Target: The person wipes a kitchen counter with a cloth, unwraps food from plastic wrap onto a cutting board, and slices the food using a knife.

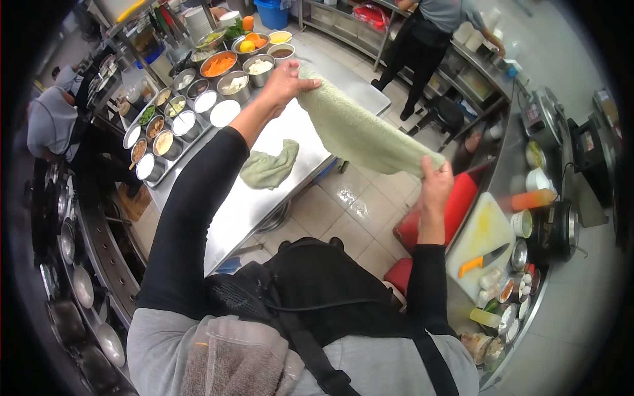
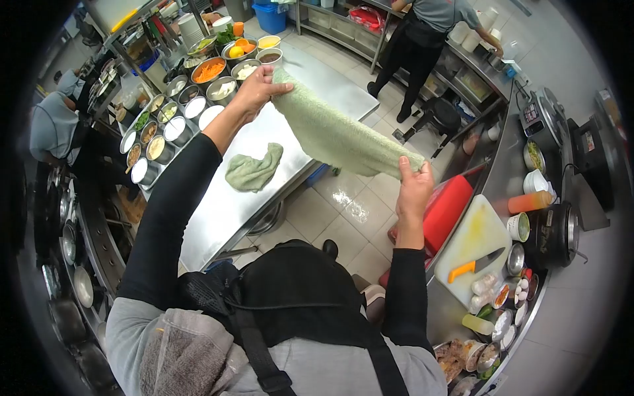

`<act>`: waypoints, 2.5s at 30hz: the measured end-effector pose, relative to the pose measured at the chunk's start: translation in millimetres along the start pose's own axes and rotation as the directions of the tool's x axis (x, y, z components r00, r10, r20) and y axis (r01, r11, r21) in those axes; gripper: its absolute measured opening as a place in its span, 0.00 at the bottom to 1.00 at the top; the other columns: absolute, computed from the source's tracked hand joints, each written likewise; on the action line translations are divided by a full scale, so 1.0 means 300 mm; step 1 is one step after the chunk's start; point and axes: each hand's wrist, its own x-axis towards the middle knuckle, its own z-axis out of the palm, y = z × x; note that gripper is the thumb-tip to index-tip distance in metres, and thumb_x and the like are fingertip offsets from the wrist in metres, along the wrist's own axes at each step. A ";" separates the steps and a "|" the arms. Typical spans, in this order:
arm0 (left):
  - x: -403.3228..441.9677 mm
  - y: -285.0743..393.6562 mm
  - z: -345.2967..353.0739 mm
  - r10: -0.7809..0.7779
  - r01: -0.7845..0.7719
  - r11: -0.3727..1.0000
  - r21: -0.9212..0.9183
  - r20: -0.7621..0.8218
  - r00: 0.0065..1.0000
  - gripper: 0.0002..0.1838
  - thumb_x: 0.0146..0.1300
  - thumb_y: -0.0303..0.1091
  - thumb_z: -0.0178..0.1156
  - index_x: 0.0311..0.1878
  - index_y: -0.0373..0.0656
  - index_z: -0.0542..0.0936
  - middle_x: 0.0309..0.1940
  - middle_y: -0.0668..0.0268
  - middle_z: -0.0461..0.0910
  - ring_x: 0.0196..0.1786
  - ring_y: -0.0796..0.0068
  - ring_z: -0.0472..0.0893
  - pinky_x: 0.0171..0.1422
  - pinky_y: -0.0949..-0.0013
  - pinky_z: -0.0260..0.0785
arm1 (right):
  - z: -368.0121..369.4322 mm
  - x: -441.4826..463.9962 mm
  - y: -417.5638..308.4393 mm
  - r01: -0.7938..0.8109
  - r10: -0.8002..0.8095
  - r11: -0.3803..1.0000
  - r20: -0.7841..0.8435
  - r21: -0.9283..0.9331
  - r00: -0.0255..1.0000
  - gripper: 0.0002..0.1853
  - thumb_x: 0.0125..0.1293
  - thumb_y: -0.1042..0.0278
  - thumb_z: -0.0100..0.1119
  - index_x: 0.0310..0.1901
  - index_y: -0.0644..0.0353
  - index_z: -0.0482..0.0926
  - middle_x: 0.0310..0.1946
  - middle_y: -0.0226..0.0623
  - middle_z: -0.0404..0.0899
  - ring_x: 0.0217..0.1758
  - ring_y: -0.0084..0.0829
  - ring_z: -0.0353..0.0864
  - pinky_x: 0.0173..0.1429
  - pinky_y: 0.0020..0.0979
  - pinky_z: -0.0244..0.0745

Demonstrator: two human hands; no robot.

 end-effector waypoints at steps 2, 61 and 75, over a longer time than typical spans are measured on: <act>0.007 0.038 0.012 0.177 -0.167 0.983 0.079 -0.150 0.973 0.40 0.60 0.23 0.73 0.73 0.39 0.64 0.50 0.60 0.80 0.54 0.75 0.80 0.62 0.67 0.72 | 0.007 0.017 -0.064 0.022 -0.023 0.999 -0.014 -0.024 1.000 0.18 0.72 0.72 0.64 0.59 0.68 0.75 0.48 0.36 0.84 0.46 0.23 0.81 0.52 0.24 0.75; -0.561 -0.617 -0.207 0.127 0.017 0.235 0.972 -0.048 0.991 0.28 0.68 0.51 0.61 0.70 0.58 0.76 0.72 0.58 0.69 0.76 0.43 0.62 0.79 0.36 0.48 | 0.858 0.392 0.753 0.748 -0.068 0.118 0.747 -0.653 0.662 0.32 0.71 0.36 0.52 0.72 0.42 0.72 0.77 0.45 0.62 0.79 0.55 0.57 0.80 0.60 0.46; -1.103 -0.802 -0.314 0.135 0.829 0.155 0.537 -0.843 0.521 0.35 0.74 0.55 0.54 0.79 0.52 0.63 0.80 0.50 0.52 0.81 0.43 0.51 0.83 0.44 0.37 | 0.838 0.158 0.723 0.806 -0.161 0.559 0.928 -0.194 0.336 0.31 0.61 0.47 0.63 0.64 0.52 0.77 0.64 0.51 0.74 0.69 0.53 0.69 0.77 0.55 0.54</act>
